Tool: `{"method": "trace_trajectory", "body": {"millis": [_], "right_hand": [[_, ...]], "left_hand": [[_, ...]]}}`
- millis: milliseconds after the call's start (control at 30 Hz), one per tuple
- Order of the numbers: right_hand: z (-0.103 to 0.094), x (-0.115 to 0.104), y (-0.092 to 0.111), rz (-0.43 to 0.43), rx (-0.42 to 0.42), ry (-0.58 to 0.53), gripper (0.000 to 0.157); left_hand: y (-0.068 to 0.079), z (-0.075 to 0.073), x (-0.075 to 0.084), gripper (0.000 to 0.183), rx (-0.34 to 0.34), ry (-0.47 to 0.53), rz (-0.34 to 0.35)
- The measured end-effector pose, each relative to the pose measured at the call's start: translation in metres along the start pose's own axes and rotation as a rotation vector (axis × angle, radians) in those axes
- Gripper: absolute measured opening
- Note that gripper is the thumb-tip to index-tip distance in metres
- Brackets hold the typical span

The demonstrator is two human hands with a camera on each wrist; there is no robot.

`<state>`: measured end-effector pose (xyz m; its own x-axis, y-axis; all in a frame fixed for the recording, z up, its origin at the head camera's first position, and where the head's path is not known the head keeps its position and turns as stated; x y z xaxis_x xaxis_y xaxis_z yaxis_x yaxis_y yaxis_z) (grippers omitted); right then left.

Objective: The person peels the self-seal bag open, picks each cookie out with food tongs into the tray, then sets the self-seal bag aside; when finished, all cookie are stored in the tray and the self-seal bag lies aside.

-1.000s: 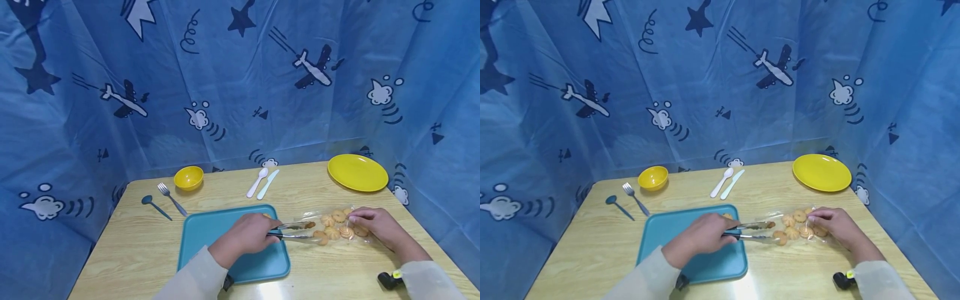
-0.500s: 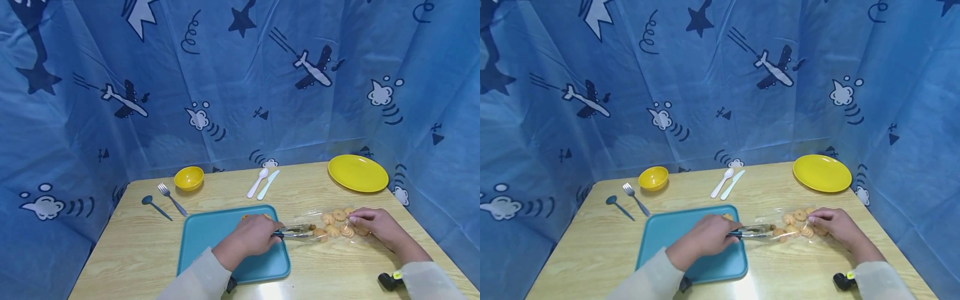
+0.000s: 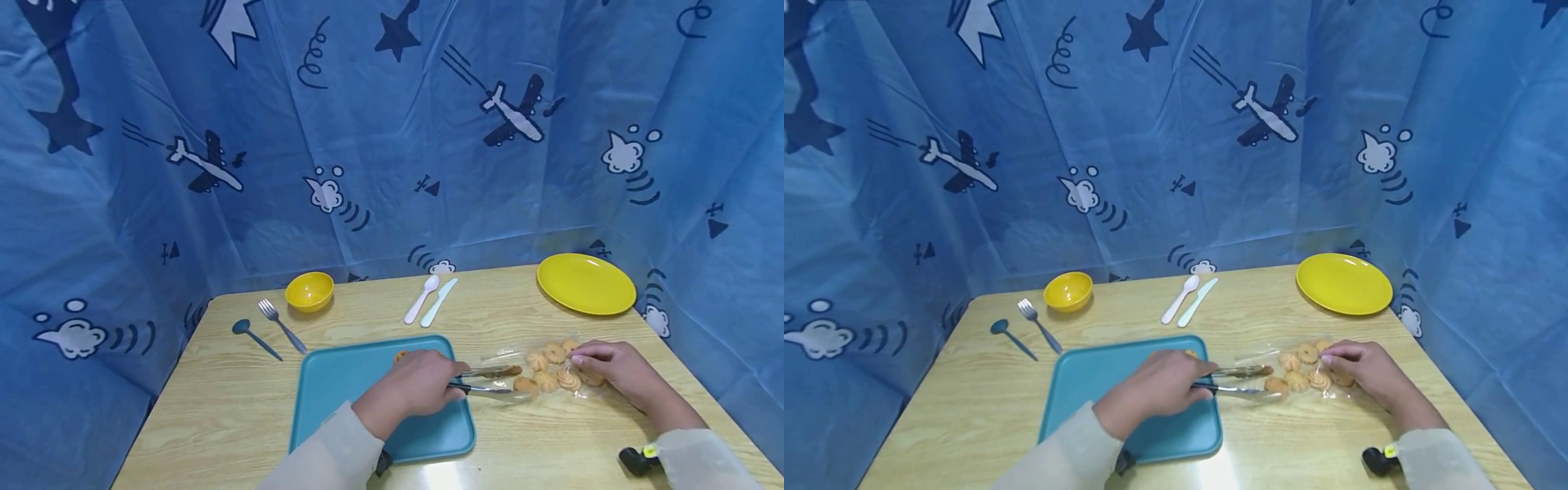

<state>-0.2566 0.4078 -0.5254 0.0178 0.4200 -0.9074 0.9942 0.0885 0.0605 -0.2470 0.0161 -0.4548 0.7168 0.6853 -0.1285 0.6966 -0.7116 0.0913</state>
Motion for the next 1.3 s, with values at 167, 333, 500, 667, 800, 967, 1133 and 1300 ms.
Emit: {"method": "trace_trajectory", "body": {"millis": [167, 333, 500, 667, 800, 967, 1133, 1300], "right_hand": [[0.0, -0.001, 0.001, 0.005, 0.003, -0.023, 0.039], [0.0, -0.002, 0.001, 0.023, 0.001, -0.031, 0.04], [-0.001, -0.002, 0.001, 0.026, -0.003, -0.041, 0.04], [-0.001, -0.003, 0.001, 0.024, -0.004, -0.046, 0.04], [0.0, -0.004, 0.002, 0.027, -0.007, -0.055, 0.04], [-0.001, -0.003, 0.001, 0.026, -0.002, -0.054, 0.04], [-0.001, -0.001, 0.0, 0.028, -0.007, -0.071, 0.041], [-0.001, 0.0, 0.0, 0.018, -0.007, -0.093, 0.041]], "left_hand": [[-0.002, 0.0, 0.002, 0.048, -0.006, 0.003, -0.006], [-0.001, -0.001, -0.001, 0.048, 0.005, 0.005, -0.051], [0.0, 0.0, -0.007, 0.046, 0.06, -0.026, -0.08], [-0.003, 0.003, -0.008, 0.046, 0.061, -0.03, -0.084], [-0.005, 0.005, -0.006, 0.048, 0.043, -0.028, -0.09], [-0.007, 0.005, -0.003, 0.048, 0.044, -0.042, -0.096], [-0.009, 0.007, -0.001, 0.046, 0.052, -0.065, -0.08], [-0.009, 0.009, -0.001, 0.046, 0.063, -0.062, -0.072]]}}
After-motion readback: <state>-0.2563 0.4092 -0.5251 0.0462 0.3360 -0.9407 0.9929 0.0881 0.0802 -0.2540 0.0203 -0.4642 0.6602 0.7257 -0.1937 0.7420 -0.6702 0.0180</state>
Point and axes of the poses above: each hand's wrist, its own y-axis away from the middle knuckle, its own z-axis out of the palm, x = y × z, the point moved 1 cm from there along -y, towards the middle knuckle, and after that the axes turned 15 degrees about -y, right-handed, at the moved point
